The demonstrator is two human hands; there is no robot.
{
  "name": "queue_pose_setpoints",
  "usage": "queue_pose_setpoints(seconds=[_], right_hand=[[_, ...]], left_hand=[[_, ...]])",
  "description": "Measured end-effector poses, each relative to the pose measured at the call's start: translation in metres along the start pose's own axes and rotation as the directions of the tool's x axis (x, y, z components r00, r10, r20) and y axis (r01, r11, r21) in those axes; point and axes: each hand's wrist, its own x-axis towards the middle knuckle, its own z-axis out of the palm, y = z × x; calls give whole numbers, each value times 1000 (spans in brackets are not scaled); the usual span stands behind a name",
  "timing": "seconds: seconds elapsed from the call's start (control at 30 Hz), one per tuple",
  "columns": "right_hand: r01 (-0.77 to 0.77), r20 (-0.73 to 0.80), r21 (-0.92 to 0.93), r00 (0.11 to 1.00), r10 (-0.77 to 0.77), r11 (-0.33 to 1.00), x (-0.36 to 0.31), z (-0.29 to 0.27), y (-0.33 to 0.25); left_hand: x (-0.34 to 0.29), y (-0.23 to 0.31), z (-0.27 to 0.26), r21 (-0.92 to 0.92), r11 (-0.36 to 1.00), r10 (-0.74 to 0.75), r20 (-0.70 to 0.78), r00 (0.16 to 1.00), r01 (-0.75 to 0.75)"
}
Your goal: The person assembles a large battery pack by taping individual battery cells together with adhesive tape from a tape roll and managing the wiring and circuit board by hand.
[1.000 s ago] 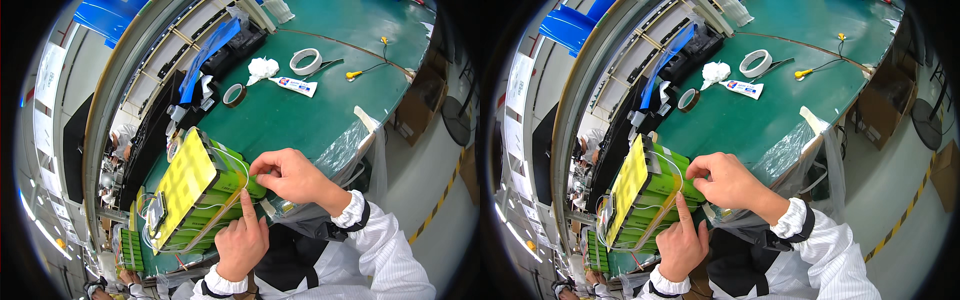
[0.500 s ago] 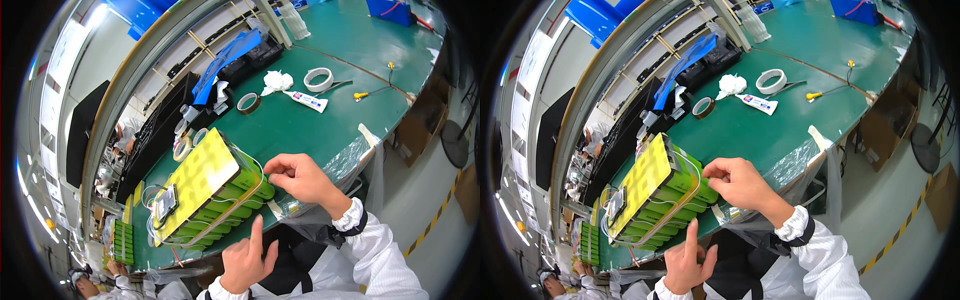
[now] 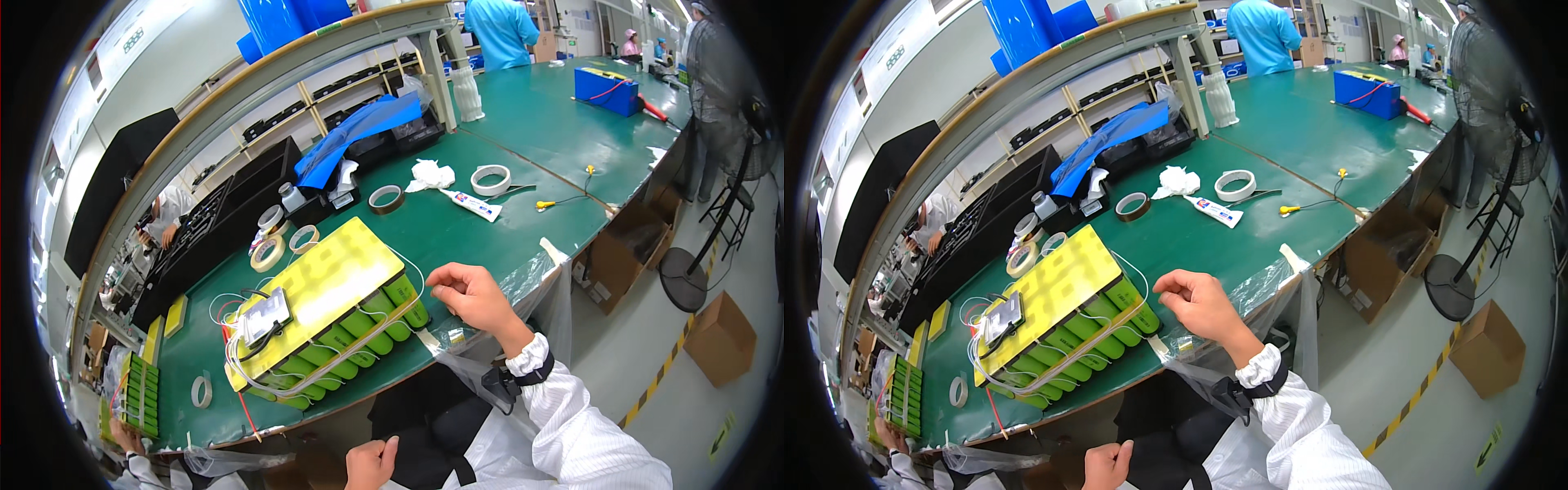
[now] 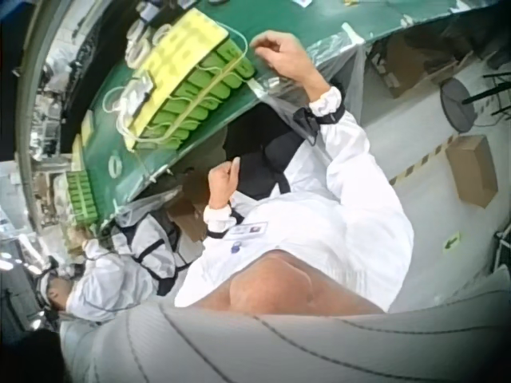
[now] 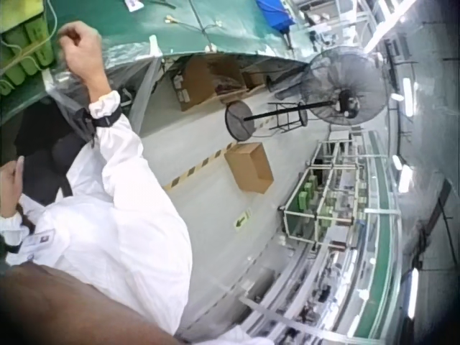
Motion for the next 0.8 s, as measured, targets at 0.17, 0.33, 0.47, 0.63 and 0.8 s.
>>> queue_pose_setpoints(seconds=[0.17, 0.33, 0.47, 0.63, 0.8], right_hand=[[12, -5, -45, 1000, -13, 999, 3, 0, 8], [-30, -22, -72, 999, 28, 997, 4, 3, 6], [-32, -24, -46, 999, 31, 998, 5, 5, 11], [-22, -11, -52, 1000, 21, 998, 6, 2, 10], [-13, -21, -88, 1000, 11, 996, 4, 3, 8]], left_hand=[[-6, -31, 24, -108, 994, -20, -13, 1000, 19], [-10, -34, 28, -87, 996, 38, 88, 995, -30], [-11, -32, 24, -63, 998, 37, 117, 992, -29], [-11, -39, 30, -79, 996, 49, 111, 993, -40], [-11, -43, 34, -72, 996, 67, 118, 991, -59]])
